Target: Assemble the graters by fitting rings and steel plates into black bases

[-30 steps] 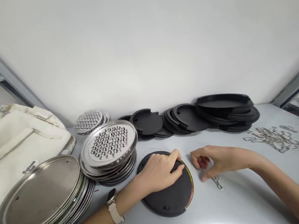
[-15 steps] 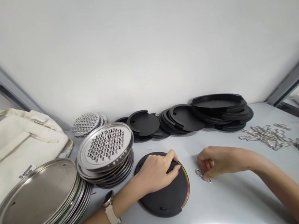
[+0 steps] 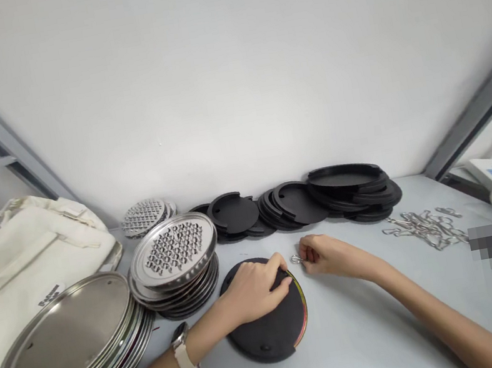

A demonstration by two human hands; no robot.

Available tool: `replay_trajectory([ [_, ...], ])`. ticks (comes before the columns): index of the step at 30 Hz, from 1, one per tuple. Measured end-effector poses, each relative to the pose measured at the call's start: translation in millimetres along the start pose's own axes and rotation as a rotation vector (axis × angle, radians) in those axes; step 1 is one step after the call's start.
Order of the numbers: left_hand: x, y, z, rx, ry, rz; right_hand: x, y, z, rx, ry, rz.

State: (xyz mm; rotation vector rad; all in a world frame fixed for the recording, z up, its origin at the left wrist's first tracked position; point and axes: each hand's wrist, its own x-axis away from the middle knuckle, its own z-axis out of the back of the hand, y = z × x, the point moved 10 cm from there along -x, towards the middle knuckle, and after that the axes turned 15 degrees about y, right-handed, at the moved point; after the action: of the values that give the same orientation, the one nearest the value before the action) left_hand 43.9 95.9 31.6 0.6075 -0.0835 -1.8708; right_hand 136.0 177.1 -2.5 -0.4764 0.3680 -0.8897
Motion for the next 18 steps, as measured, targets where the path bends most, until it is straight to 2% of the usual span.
replay_trajectory([
  [5,-0.4,-3.3,3.3,0.096,0.007,0.08,0.5,-8.0,-0.4,-0.048,-0.02,0.059],
  [9,-0.5,-6.6,5.5,0.179,0.037,0.127,1.7,-25.8,4.4,-0.23,-0.046,0.091],
  [15,-3.6,-19.0,15.0,0.303,0.182,0.209,-0.3,-42.0,13.5,-0.423,0.012,0.143],
  [18,-4.4,-19.1,15.7,0.379,0.188,0.208,0.5,-46.4,13.0,-0.458,0.02,0.149],
])
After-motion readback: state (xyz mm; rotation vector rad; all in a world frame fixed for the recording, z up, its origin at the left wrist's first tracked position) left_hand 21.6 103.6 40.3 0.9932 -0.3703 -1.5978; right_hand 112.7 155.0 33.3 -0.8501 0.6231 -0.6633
